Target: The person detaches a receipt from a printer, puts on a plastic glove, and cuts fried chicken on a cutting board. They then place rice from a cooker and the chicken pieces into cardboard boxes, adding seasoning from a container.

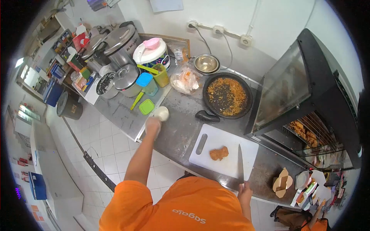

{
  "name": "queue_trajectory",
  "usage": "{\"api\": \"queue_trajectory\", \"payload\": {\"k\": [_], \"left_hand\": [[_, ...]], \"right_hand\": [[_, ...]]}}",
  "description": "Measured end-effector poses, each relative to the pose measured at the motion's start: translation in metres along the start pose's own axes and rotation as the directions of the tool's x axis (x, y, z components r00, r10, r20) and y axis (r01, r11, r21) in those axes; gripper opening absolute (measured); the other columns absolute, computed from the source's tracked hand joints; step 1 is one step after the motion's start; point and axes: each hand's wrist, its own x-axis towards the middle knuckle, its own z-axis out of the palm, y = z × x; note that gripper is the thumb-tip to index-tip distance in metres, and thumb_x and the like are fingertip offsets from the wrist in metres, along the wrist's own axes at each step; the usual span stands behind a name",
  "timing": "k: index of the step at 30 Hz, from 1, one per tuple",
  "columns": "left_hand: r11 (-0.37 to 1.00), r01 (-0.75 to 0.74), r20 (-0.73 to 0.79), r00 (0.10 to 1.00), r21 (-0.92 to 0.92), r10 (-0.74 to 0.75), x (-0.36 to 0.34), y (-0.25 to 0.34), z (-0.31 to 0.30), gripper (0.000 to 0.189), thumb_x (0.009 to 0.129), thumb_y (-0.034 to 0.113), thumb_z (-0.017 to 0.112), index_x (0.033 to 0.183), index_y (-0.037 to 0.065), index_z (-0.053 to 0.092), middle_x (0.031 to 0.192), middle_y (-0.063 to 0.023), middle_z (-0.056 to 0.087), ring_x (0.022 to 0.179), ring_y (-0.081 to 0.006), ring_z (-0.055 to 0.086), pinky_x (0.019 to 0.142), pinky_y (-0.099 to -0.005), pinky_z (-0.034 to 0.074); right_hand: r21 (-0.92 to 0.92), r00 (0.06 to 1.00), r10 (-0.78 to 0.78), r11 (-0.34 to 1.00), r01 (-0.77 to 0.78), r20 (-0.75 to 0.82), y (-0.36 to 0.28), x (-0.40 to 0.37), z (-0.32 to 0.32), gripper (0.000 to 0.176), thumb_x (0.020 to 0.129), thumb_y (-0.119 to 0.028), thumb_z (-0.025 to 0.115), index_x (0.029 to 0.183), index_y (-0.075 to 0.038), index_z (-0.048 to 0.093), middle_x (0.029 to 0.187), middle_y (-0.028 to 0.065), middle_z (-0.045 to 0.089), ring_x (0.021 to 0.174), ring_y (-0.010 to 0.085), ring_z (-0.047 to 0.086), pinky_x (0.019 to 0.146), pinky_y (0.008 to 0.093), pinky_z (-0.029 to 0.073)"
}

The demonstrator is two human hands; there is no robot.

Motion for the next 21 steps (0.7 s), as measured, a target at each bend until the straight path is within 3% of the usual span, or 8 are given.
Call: {"api": "queue_trajectory", "payload": {"k": [2, 4, 6, 7, 11, 13, 15, 21], "left_hand": [[0.964, 0.198, 0.032, 0.98, -0.179, -0.196, 0.006, 0.023, -0.056, 0.04, 0.099, 0.027, 0.048, 0.113, -0.002, 0.073, 0.117, -0.0274, 0.07, 0.107, -0.0406, 0.071, 0.092, -0.0462, 0.055], [0.98, -0.056, 0.067, 0.997, 0.19, 0.044, 0.066, -0.007, -0.037, 0.045, 0.102, 0.033, 0.047, 0.111, -0.002, 0.073, 0.116, -0.0272, 0.071, 0.106, -0.0416, 0.07, 0.091, -0.0467, 0.054], [0.72, 0.387, 0.158, 0.917, -0.576, -0.367, 0.068, 0.027, -0.05, 0.048, 0.103, 0.037, 0.047, 0.11, -0.001, 0.073, 0.113, -0.0252, 0.072, 0.104, -0.0395, 0.071, 0.09, -0.047, 0.054], [0.727, 0.39, 0.197, 0.92, -0.565, -0.34, 0.062, 0.039, -0.041, 0.048, 0.103, 0.037, 0.047, 0.11, -0.001, 0.073, 0.113, -0.0252, 0.072, 0.104, -0.0395, 0.071, 0.09, -0.047, 0.054], [0.807, -0.104, 0.034, 0.988, -0.582, 0.152, -0.041, 0.113, -0.021, 0.038, 0.097, 0.034, 0.061, 0.111, 0.002, 0.075, 0.112, -0.0222, 0.073, 0.106, -0.0381, 0.069, 0.096, -0.0454, 0.052], [0.859, -0.339, 0.262, 0.852, -0.383, 0.453, -0.12, 0.156, -0.02, 0.035, 0.094, 0.032, 0.066, 0.115, 0.005, 0.073, 0.118, -0.0192, 0.071, 0.112, -0.0373, 0.066, 0.098, -0.0437, 0.051], [0.656, -0.697, 0.064, 0.669, -0.289, 0.74, -0.169, 0.173, 0.033, 0.032, 0.092, 0.024, 0.069, 0.12, 0.008, 0.072, 0.123, -0.0168, 0.07, 0.115, -0.0346, 0.064, 0.103, -0.0443, 0.048], [0.465, -0.747, 0.239, 0.399, -0.475, 0.885, -0.212, 0.204, 0.09, 0.041, 0.088, 0.015, 0.07, 0.128, 0.009, 0.069, 0.132, -0.0158, 0.065, 0.123, -0.0357, 0.058, 0.11, -0.0442, 0.044]], "right_hand": [[-0.012, 0.999, -0.021, 1.0, 0.021, -0.038, -0.007, 0.001, 0.004, 0.027, 0.1, -0.017, 0.062, 0.118, 0.002, 0.061, 0.087, 0.0293, 0.069, 0.084, 0.0503, 0.069, 0.072, 0.0529, 0.053], [-0.015, 0.998, -0.04, 0.999, 0.039, -0.044, -0.004, 0.008, 0.01, 0.025, 0.1, -0.017, 0.063, 0.117, 0.002, 0.062, 0.087, 0.0294, 0.069, 0.084, 0.0504, 0.069, 0.072, 0.0533, 0.053], [0.02, 0.999, 0.031, 0.999, -0.03, -0.025, 0.008, 0.008, 0.016, 0.022, 0.1, -0.018, 0.064, 0.111, 0.001, 0.064, 0.087, 0.0298, 0.069, 0.084, 0.052, 0.067, 0.071, 0.0548, 0.052], [-0.025, 0.999, -0.028, 0.999, 0.028, -0.022, -0.01, 0.007, 0.007, 0.024, 0.1, -0.018, 0.064, 0.115, 0.0, 0.063, 0.087, 0.0312, 0.068, 0.085, 0.0536, 0.066, 0.071, 0.0562, 0.052], [-0.135, 0.995, -0.02, 0.99, 0.033, 0.094, -0.001, 0.008, 0.013, 0.035, 0.101, -0.021, 0.06, 0.129, -0.003, 0.051, 0.096, 0.0364, 0.067, 0.093, 0.0576, 0.064, 0.078, 0.0626, 0.05], [-0.197, 0.981, 0.145, 0.973, -0.119, 0.127, -0.027, 0.012, 0.006, 0.027, 0.103, -0.024, 0.056, 0.12, -0.003, 0.051, 0.096, 0.0351, 0.068, 0.093, 0.0559, 0.065, 0.081, 0.064, 0.05], [-0.198, 0.993, 0.074, 0.979, -0.055, 0.089, -0.047, 0.019, 0.004, 0.028, 0.103, -0.025, 0.055, 0.122, -0.006, 0.048, 0.091, 0.0317, 0.069, 0.088, 0.0553, 0.065, 0.076, 0.0646, 0.05], [-0.364, 0.97, 0.026, 0.929, 0.066, 0.242, -0.111, 0.069, -0.003, 0.021, 0.106, -0.024, 0.048, 0.115, -0.005, 0.048, 0.093, 0.0284, 0.071, 0.089, 0.0496, 0.07, 0.077, 0.0588, 0.056]]}}
